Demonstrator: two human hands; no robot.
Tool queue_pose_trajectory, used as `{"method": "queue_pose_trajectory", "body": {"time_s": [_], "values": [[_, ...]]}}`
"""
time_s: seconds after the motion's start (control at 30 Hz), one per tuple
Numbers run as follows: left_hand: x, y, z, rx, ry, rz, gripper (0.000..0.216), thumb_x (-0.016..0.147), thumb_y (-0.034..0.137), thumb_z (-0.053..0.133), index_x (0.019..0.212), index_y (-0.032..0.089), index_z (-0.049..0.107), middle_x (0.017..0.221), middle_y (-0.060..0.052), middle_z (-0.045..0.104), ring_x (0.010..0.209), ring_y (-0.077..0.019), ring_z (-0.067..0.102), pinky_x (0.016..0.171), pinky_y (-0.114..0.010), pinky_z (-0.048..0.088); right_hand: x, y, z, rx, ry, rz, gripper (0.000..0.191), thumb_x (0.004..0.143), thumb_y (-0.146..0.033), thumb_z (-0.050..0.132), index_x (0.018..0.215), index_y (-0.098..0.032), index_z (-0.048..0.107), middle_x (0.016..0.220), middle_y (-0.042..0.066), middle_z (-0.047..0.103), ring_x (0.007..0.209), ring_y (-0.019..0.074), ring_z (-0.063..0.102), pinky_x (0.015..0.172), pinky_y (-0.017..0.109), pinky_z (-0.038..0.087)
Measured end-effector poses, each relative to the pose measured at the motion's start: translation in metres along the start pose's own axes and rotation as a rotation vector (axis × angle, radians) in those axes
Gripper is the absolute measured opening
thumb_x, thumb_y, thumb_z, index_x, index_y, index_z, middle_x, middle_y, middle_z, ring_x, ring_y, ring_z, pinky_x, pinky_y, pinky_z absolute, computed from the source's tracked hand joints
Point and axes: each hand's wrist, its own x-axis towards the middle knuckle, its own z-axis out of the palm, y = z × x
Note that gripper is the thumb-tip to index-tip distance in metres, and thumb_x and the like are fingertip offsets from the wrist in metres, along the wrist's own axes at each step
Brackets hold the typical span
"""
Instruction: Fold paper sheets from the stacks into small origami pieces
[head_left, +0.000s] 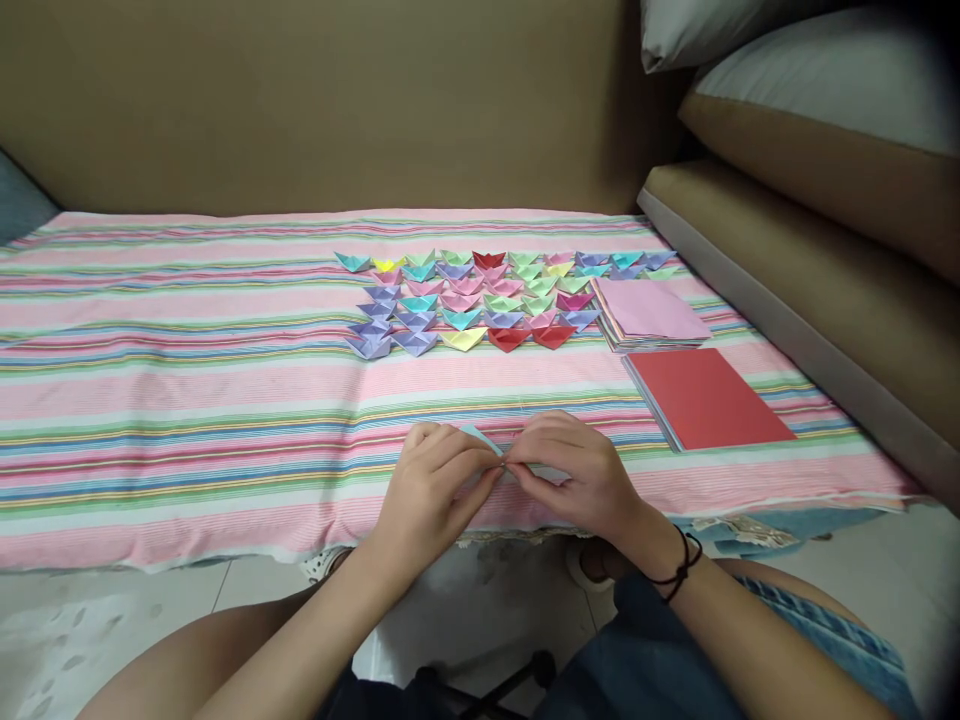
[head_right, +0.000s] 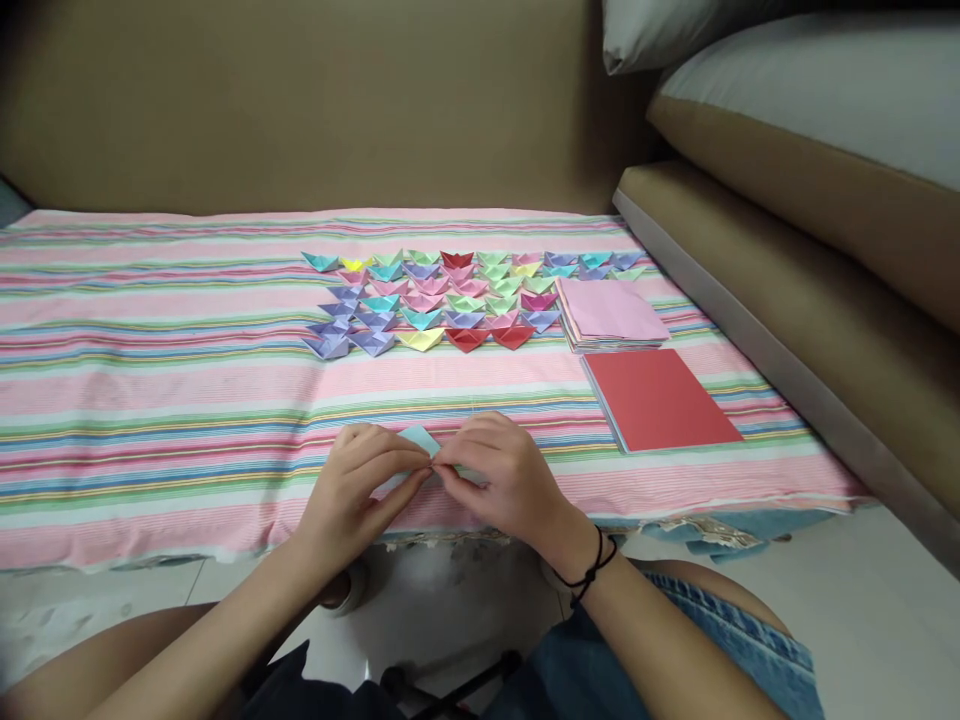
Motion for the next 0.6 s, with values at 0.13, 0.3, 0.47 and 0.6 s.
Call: {"method": "queue_pose_trajectory", "body": {"time_s": [0.13, 0.3, 0.47, 0.6], "values": [[0.004, 0.003, -0.003, -0.052, -0.019, -0.021, 0.010, 0.088, 0.018, 0.053, 0.084, 0.020, 0.063, 0.078, -0.001, 0.066, 0.075, -0.0143, 0.057, 0.072, -0.031, 0.038, 0.001, 0.002, -0.006, -0.016, -0.038, -0.010, 0.013, 0.085, -0.016, 0.054, 0.079, -0.023, 0.064, 0.071, 0.001, 0.069, 0.073, 0.0170, 0.061, 0.073, 0.034, 0.049], [0.015, 0.008, -0.016, -0.187, 0.045, -0.119, 0.012, 0.085, 0.016, 0.055, 0.078, 0.018, 0.064, 0.071, -0.002, 0.063, 0.068, -0.0132, 0.056, 0.063, -0.026, 0.040, 0.004, 0.009, -0.029, -0.037, 0.043, 0.017, 0.009, 0.083, -0.015, 0.059, 0.079, -0.022, 0.063, 0.070, 0.002, 0.068, 0.072, 0.0177, 0.063, 0.071, 0.034, 0.050], [0.022, 0.007, -0.026, -0.423, 0.115, -0.457, 0.014, 0.080, 0.025, 0.062, 0.069, 0.017, 0.065, 0.065, -0.001, 0.061, 0.061, -0.0117, 0.053, 0.053, -0.023, 0.037, 0.003, 0.017, -0.051, -0.016, 0.202, 0.220, 0.010, 0.085, -0.017, 0.058, 0.076, -0.021, 0.061, 0.072, 0.002, 0.064, 0.070, 0.0161, 0.061, 0.066, 0.030, 0.049], [0.024, 0.002, -0.020, -0.791, 0.209, -0.826, 0.021, 0.072, 0.035, 0.070, 0.072, 0.015, 0.064, 0.062, 0.001, 0.058, 0.053, -0.0076, 0.046, 0.048, -0.019, 0.033, -0.001, 0.020, -0.044, 0.272, 0.309, 0.500, 0.011, 0.087, -0.030, 0.057, 0.082, -0.021, 0.061, 0.079, 0.003, 0.065, 0.077, 0.0169, 0.064, 0.072, 0.030, 0.053]]}}
